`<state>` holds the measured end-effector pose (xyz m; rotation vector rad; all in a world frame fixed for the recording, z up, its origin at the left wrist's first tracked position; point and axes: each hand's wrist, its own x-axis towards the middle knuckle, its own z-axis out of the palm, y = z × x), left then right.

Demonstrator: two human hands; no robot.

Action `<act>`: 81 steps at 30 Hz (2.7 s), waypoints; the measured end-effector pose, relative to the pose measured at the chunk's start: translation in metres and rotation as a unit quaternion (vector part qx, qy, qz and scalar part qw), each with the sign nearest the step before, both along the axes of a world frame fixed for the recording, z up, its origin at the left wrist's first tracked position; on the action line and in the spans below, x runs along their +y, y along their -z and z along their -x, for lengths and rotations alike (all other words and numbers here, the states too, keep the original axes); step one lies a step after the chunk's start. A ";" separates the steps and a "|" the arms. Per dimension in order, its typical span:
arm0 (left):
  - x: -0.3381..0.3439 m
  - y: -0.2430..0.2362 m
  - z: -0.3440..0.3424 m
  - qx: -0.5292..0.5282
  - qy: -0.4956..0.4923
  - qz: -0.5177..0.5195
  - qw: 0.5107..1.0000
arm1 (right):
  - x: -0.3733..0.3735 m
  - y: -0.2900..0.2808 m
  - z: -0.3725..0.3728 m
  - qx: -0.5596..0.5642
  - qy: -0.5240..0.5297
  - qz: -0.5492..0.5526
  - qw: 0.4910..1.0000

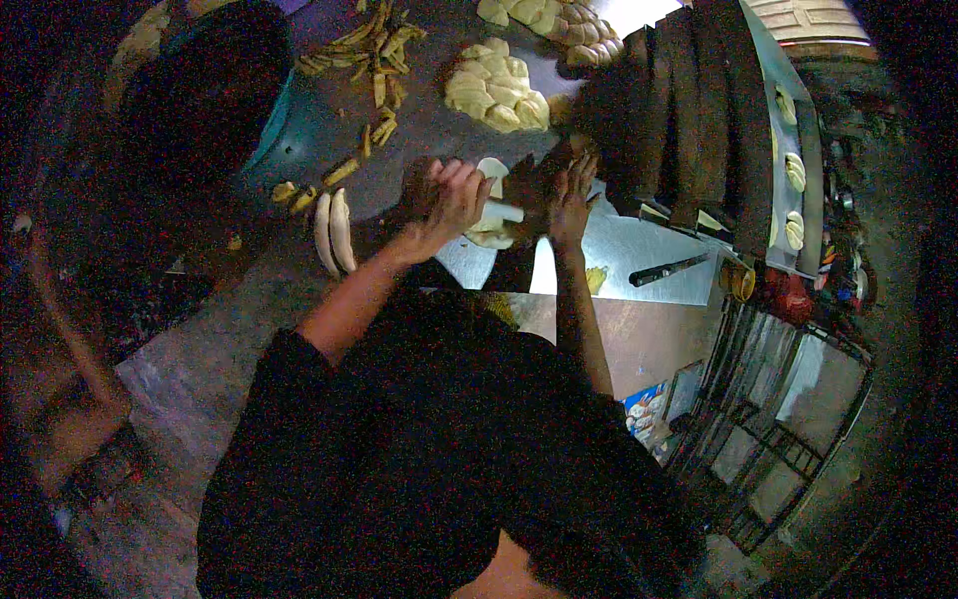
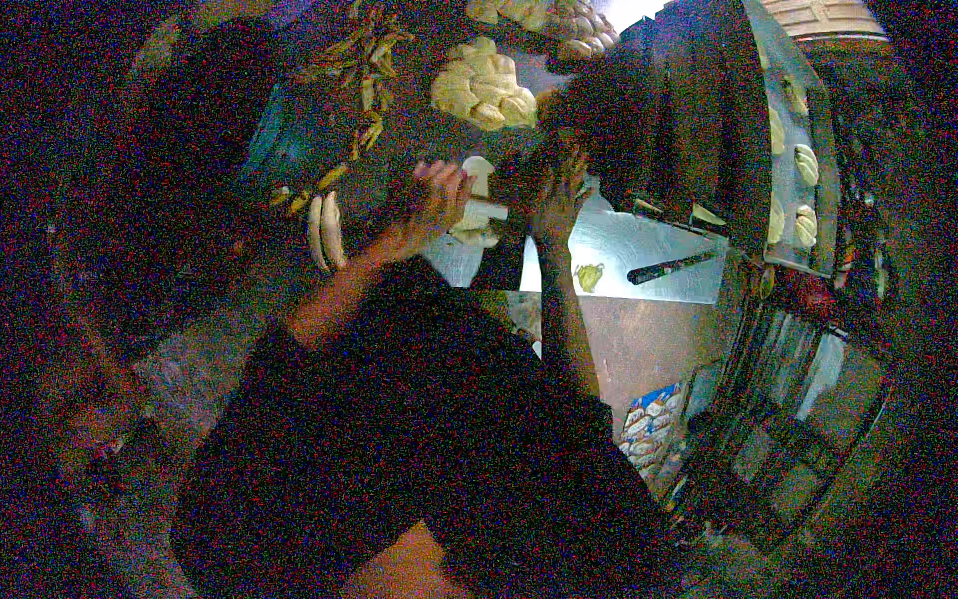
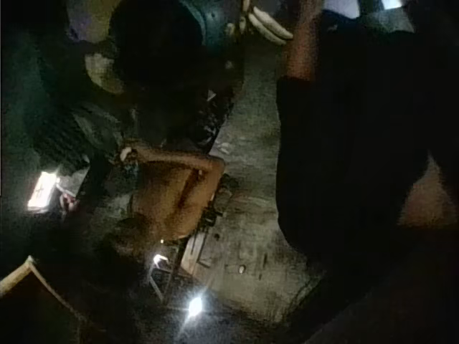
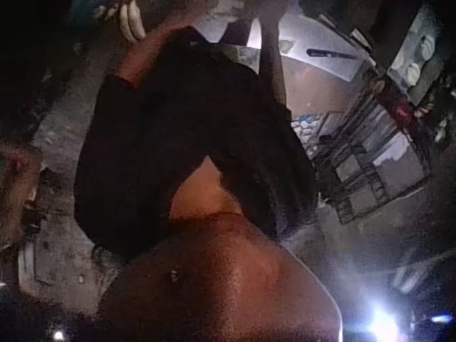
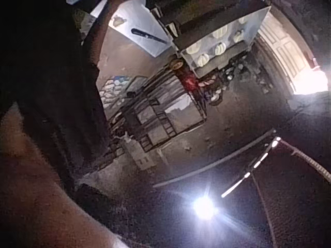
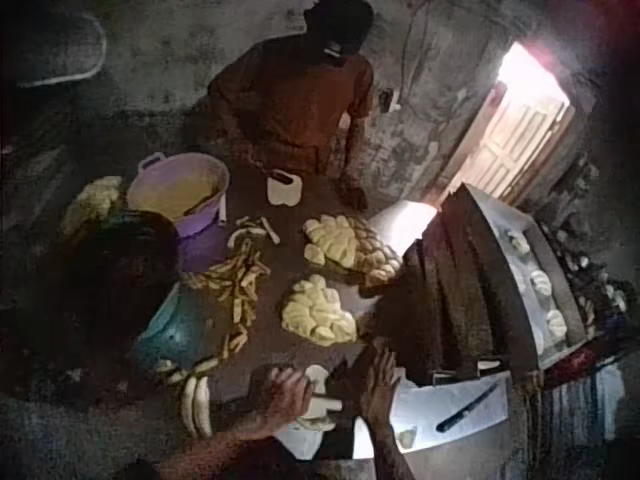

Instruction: The person places pieces of chocolate into dough, rolls it out, and arranges the formed pastries onto a metal tray.

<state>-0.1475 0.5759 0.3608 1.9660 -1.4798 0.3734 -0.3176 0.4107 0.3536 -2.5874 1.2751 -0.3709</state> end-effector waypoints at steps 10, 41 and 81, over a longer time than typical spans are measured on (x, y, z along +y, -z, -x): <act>0.004 -0.021 0.021 0.049 -0.132 -0.130 0.981 | 0.030 0.009 -0.003 0.026 0.064 0.111 0.991; -0.103 0.011 -0.027 -0.047 -0.183 -0.022 0.982 | -0.112 0.127 0.002 0.100 0.022 0.312 0.945; 0.008 -0.025 0.116 0.057 -0.126 -0.149 0.979 | 0.043 -0.026 0.081 -0.186 -0.095 -0.198 0.958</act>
